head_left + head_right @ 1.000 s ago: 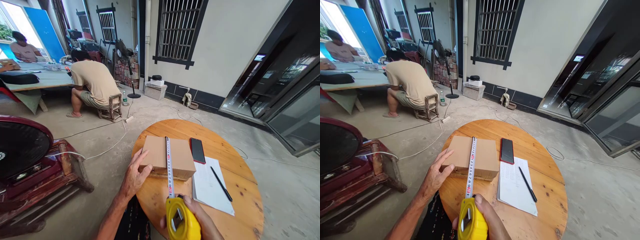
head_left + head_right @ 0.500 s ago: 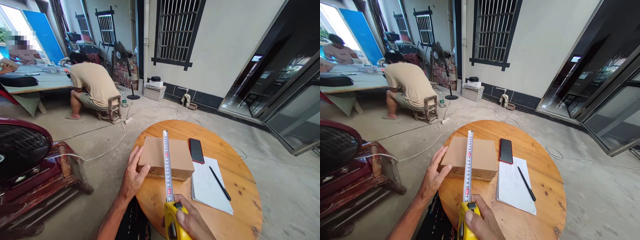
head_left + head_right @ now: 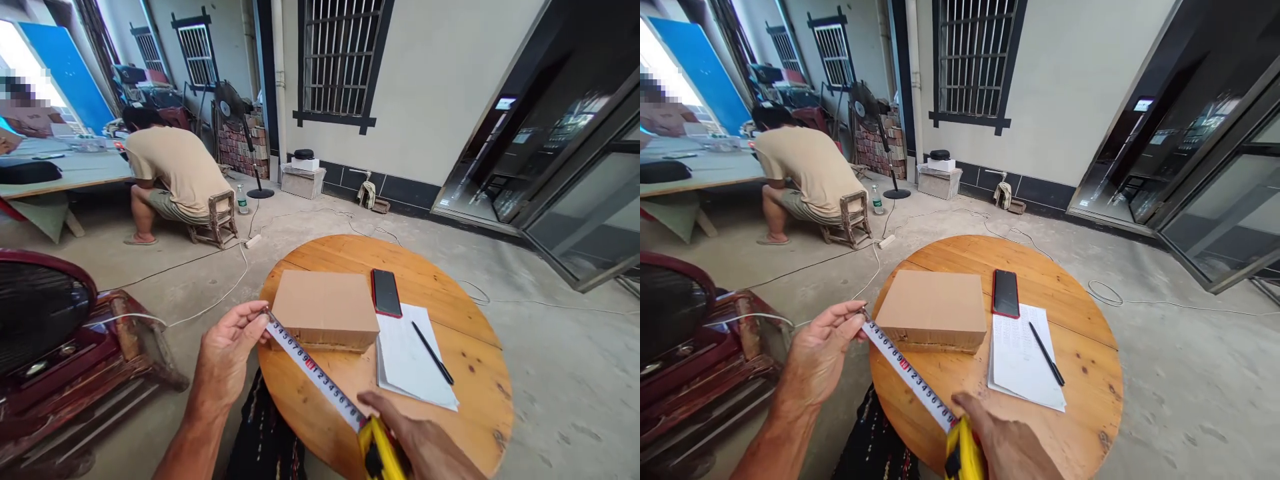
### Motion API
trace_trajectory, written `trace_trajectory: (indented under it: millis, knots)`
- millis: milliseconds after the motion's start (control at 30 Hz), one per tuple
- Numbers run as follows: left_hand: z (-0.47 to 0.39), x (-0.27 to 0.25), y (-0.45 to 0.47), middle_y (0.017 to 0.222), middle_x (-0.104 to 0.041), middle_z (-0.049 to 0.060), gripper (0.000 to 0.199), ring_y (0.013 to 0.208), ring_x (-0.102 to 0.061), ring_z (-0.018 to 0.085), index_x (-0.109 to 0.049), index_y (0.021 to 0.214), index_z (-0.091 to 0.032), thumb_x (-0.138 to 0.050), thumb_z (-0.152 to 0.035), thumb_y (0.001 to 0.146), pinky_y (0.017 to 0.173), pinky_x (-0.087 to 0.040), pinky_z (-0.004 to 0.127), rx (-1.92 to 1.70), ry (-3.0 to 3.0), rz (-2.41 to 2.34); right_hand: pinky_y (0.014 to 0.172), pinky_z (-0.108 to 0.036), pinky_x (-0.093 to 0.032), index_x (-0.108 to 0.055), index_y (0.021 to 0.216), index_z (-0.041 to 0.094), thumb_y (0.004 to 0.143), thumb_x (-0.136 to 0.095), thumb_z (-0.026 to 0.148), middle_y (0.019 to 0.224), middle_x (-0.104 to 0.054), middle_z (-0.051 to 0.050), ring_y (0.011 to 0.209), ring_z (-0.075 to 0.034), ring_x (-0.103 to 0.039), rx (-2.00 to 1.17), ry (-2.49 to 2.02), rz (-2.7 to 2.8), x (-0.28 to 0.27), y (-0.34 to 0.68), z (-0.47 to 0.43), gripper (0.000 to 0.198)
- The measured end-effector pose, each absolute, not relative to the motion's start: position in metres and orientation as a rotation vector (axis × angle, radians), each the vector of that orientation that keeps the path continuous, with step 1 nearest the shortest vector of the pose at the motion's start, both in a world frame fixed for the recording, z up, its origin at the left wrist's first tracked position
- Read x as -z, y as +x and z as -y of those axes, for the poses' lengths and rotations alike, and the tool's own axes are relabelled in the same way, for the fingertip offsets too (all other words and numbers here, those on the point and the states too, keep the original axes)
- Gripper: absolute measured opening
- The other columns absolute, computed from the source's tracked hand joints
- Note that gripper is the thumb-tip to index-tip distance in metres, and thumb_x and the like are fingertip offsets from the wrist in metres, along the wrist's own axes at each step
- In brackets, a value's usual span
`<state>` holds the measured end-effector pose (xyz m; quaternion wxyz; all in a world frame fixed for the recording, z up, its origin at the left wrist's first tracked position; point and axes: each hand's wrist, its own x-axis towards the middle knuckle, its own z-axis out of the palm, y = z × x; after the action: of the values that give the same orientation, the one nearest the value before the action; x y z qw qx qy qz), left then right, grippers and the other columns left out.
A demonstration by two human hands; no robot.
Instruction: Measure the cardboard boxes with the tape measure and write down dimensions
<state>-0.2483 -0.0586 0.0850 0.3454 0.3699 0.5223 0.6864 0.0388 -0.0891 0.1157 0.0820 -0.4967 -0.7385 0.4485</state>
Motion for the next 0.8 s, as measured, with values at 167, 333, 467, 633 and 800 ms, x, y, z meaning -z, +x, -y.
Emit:
trace_trajectory:
  millis: [167, 333, 467, 633, 800]
  knots:
    - [0.056, -0.099, -0.221, 0.079, -0.067, 0.001, 0.030, 0.066, -0.062, 0.013, -0.067, 0.099, -0.017, -0.071, -0.036, 0.076, 0.062, -0.051, 0.024, -1.817, 1.043, -1.410, 0.069, -0.035, -0.041, -0.051, 0.133, 0.021, 0.067, -0.075, 0.047, 0.096, -0.068, -0.011, 0.079, -0.029, -0.061, -0.787, -1.456, 2.410, -0.159, 0.002, 0.058, 0.075]
    - [0.055, -0.097, -0.217, 0.103, -0.063, 0.005, 0.025, 0.084, -0.063, 0.016, -0.071, 0.098, -0.021, -0.057, -0.039, 0.088, 0.076, -0.052, 0.027, -1.702, 1.500, -1.730, 0.075, -0.034, -0.041, -0.060, 0.110, 0.015, 0.074, -0.070, 0.043, 0.098, -0.066, -0.011, 0.088, -0.026, -0.060, -0.275, -1.259, 2.560, -0.167, -0.045, -0.005, 0.047]
    - [0.062, -0.078, -0.218, 0.113, -0.059, 0.006, 0.025, 0.102, -0.059, 0.020, -0.066, 0.108, -0.023, -0.051, -0.035, 0.092, 0.093, -0.047, 0.034, -1.738, 1.643, -1.902, 0.075, -0.034, -0.044, -0.062, 0.105, 0.012, 0.076, -0.068, 0.049, 0.099, -0.067, -0.014, 0.089, -0.027, -0.062, -0.190, -1.260, 2.616, -0.150, -0.075, -0.040, 0.048]
    - [0.051, -0.048, -0.210, 0.132, -0.053, 0.013, 0.032, 0.121, -0.051, 0.030, -0.061, 0.119, -0.019, -0.057, -0.028, 0.089, 0.105, -0.039, 0.047, -1.694, 2.031, -1.975, 0.095, -0.037, -0.042, -0.062, 0.119, 0.014, 0.086, -0.062, 0.045, 0.125, -0.062, -0.014, 0.113, -0.026, -0.057, -0.266, -1.050, 2.388, -0.136, -0.054, -0.053, 0.045]
    - [0.028, -0.034, -0.215, 0.128, -0.057, 0.014, 0.022, 0.127, -0.048, 0.032, -0.065, 0.110, -0.019, -0.057, -0.021, 0.089, 0.107, -0.036, 0.052, -1.629, 2.201, -1.906, 0.070, -0.024, -0.045, -0.069, 0.095, 0.022, 0.093, -0.046, 0.027, 0.096, -0.072, -0.001, 0.085, -0.015, -0.065, -0.306, -1.660, 2.163, -0.126, 0.068, -0.051, 0.024]
